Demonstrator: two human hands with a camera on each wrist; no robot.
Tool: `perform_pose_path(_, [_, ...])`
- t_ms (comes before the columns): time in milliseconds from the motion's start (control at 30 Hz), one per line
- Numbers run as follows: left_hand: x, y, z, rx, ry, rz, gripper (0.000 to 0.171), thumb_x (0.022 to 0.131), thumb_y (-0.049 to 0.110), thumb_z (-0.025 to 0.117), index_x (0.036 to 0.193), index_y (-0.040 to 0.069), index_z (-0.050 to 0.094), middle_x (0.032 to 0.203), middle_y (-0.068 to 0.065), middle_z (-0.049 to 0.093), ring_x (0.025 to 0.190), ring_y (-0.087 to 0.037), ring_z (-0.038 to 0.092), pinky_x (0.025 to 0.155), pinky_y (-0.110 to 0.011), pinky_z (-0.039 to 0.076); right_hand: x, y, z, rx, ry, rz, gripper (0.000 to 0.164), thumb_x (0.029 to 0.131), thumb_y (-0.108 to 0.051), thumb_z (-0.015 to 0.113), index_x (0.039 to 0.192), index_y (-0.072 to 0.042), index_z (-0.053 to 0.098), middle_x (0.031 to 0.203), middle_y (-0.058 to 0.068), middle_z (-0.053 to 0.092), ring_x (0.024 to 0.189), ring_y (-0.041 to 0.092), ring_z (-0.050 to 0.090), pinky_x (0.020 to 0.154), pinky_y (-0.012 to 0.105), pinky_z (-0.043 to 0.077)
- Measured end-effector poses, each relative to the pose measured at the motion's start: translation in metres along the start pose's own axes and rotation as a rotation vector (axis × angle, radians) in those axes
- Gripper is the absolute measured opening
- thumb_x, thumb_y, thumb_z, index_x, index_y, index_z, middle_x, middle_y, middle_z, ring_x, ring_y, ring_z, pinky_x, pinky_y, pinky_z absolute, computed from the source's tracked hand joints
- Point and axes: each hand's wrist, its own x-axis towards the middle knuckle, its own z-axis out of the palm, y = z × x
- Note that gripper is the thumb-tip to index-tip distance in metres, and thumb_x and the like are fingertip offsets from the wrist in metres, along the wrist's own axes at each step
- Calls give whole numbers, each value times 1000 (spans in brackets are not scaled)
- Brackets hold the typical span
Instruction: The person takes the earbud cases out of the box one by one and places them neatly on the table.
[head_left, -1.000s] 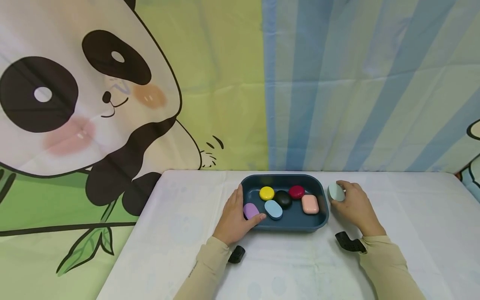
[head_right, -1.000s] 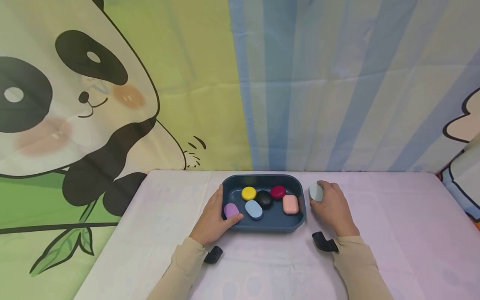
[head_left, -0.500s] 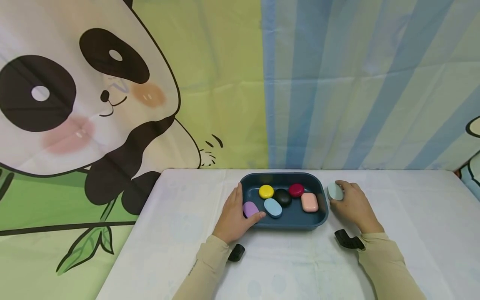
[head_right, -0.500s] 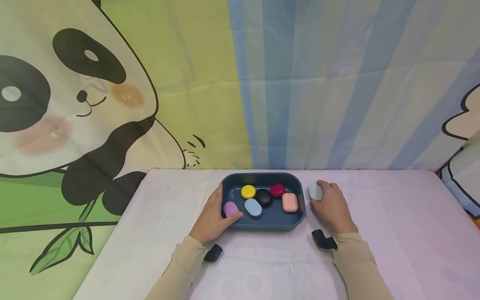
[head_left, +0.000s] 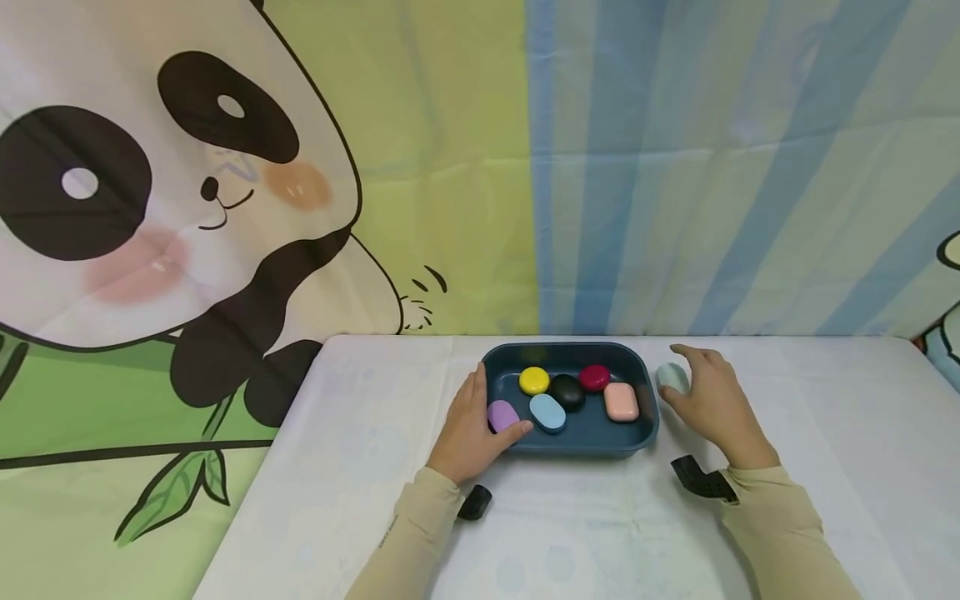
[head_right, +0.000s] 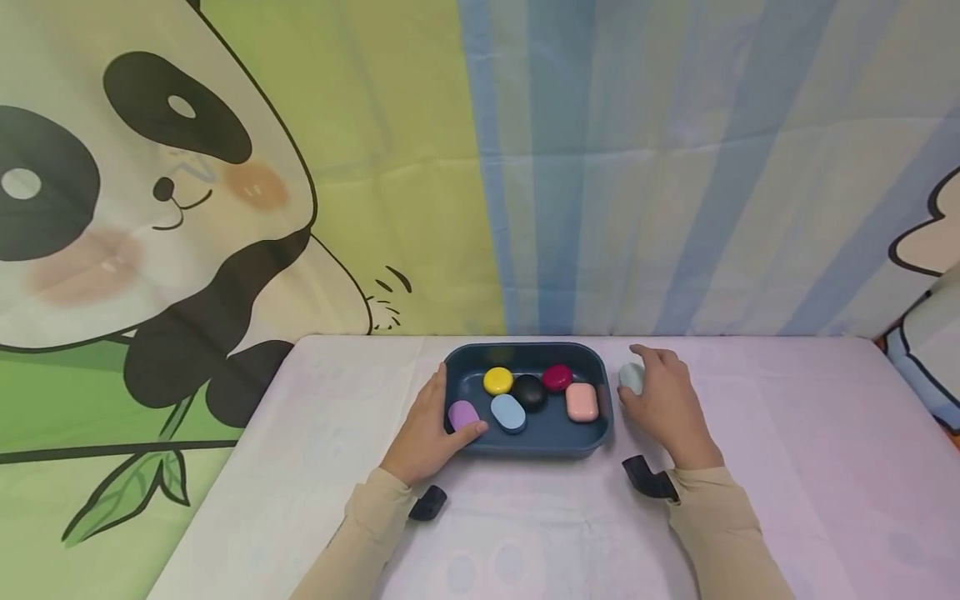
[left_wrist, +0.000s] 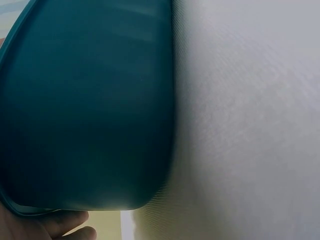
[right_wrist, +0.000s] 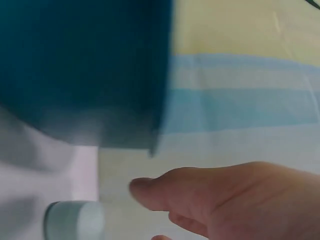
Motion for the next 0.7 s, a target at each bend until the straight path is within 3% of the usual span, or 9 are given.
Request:
perform_pose_path(133, [-1, -1, -1, -4, 7, -1, 114, 71, 78, 50, 149, 11, 2, 153, -6, 11, 137, -21, 17, 107, -43, 22, -1, -14, -5, 19, 47, -27, 57, 84, -17, 65, 133, 3, 43, 127, 34, 37, 112, 51, 34, 84, 63, 32])
perform_pose_path(400, [1, -2, 1, -3, 13, 6, 114, 70, 79, 49, 149, 12, 1, 153, -9, 12, 137, -22, 16, 107, -44, 22, -5, -35, -7, 60, 63, -86, 54, 86, -20, 64, 133, -1, 45, 128, 28, 40, 94, 37, 46, 72, 52, 41])
perform_pose_path(700, [1, -2, 2, -12, 19, 11, 114, 71, 78, 50, 149, 12, 1, 153, -7, 13, 136, -21, 18, 107, -43, 23, -6, -54, 5, 81, 40, -122, 54, 84, -19, 67, 131, -1, 47, 126, 25, 43, 113, 41, 40, 88, 58, 36])
